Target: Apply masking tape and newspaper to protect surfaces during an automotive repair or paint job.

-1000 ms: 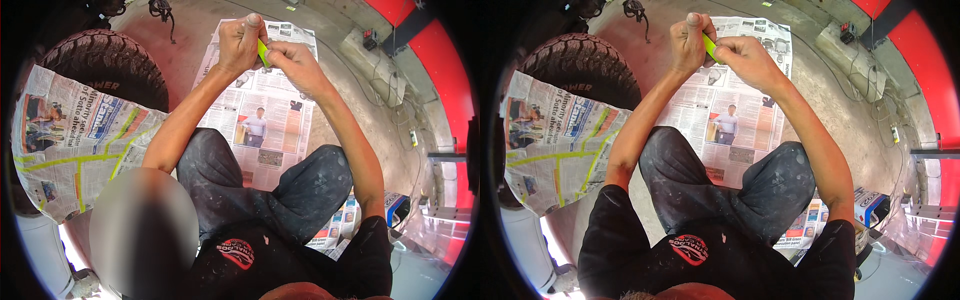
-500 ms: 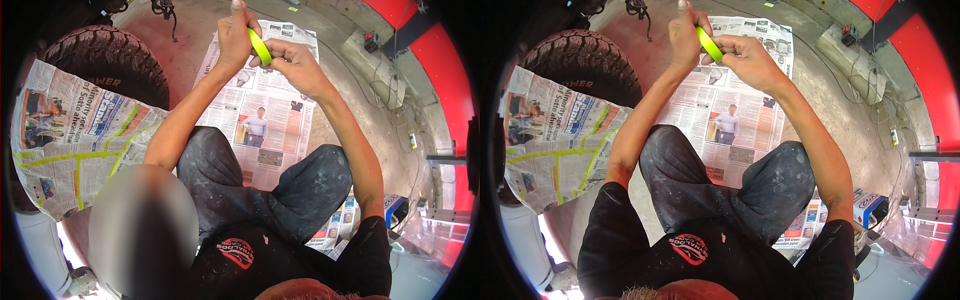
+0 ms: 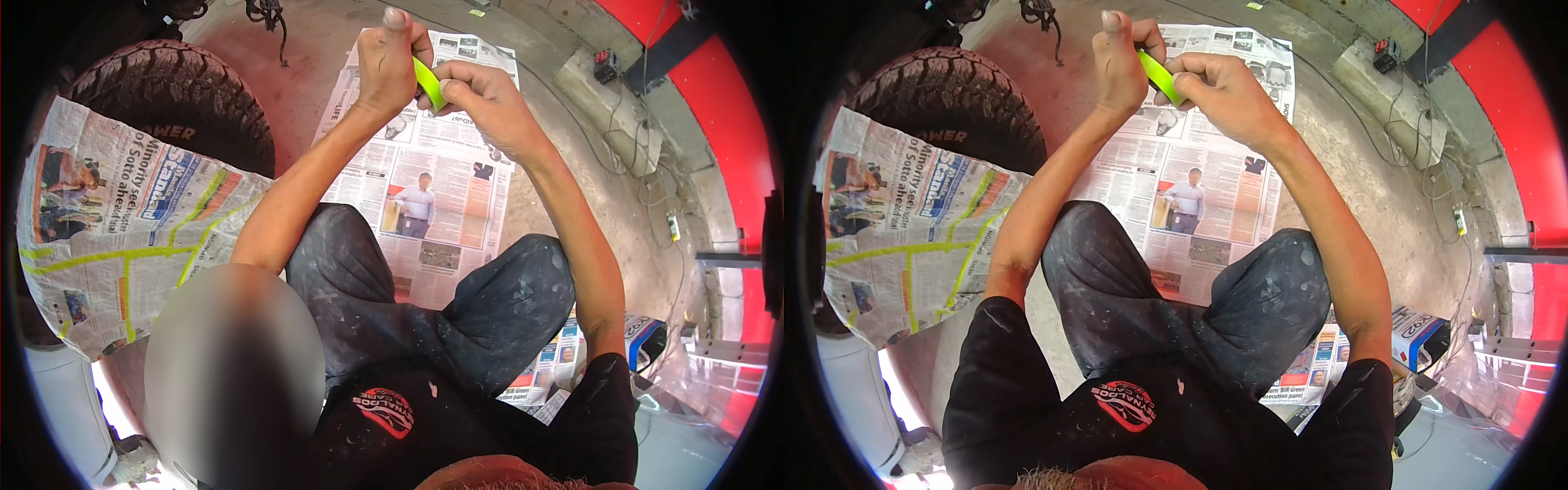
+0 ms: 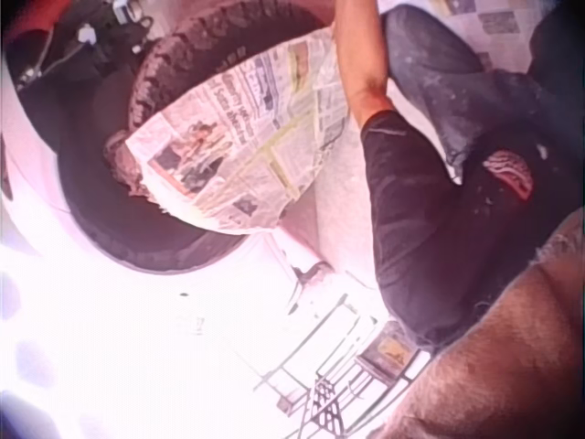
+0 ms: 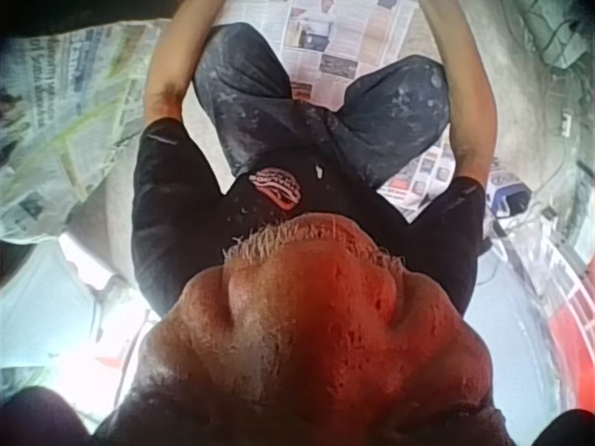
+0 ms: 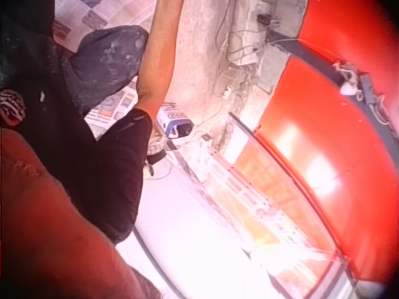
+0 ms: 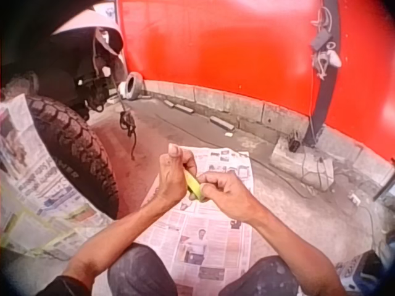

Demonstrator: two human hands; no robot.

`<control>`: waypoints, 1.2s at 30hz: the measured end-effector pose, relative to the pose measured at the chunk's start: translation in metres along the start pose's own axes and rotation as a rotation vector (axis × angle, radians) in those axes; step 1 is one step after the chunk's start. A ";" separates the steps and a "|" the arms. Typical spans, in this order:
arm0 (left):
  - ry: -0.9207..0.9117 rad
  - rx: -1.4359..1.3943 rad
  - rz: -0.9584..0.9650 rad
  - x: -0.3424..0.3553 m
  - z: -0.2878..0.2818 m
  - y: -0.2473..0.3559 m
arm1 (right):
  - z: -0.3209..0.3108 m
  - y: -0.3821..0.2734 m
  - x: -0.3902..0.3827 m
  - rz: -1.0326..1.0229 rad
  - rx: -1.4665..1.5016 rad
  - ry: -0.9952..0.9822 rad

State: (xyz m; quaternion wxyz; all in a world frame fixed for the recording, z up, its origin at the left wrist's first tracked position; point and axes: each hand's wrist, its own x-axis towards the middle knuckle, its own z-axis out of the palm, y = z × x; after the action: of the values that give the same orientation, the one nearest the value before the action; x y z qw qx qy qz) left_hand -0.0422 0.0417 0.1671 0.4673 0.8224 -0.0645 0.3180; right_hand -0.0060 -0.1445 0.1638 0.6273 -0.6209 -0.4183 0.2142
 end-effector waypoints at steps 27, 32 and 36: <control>0.010 -0.828 -0.170 0.002 0.008 -0.018 | 0.005 -0.005 -0.001 -0.017 -0.005 -0.101; 0.192 -0.489 -0.240 0.010 0.008 -0.014 | 0.013 0.002 0.003 -0.044 -0.115 -0.007; 0.426 -0.309 -0.152 0.017 0.006 -0.016 | 0.011 0.004 0.005 -0.181 -0.340 0.531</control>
State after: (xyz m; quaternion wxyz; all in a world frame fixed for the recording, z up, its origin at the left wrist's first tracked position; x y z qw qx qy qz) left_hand -0.0195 0.0488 0.1626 0.6126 0.6586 0.0493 0.4341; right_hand -0.0107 -0.1332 0.1603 0.6182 -0.7114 -0.3233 -0.0847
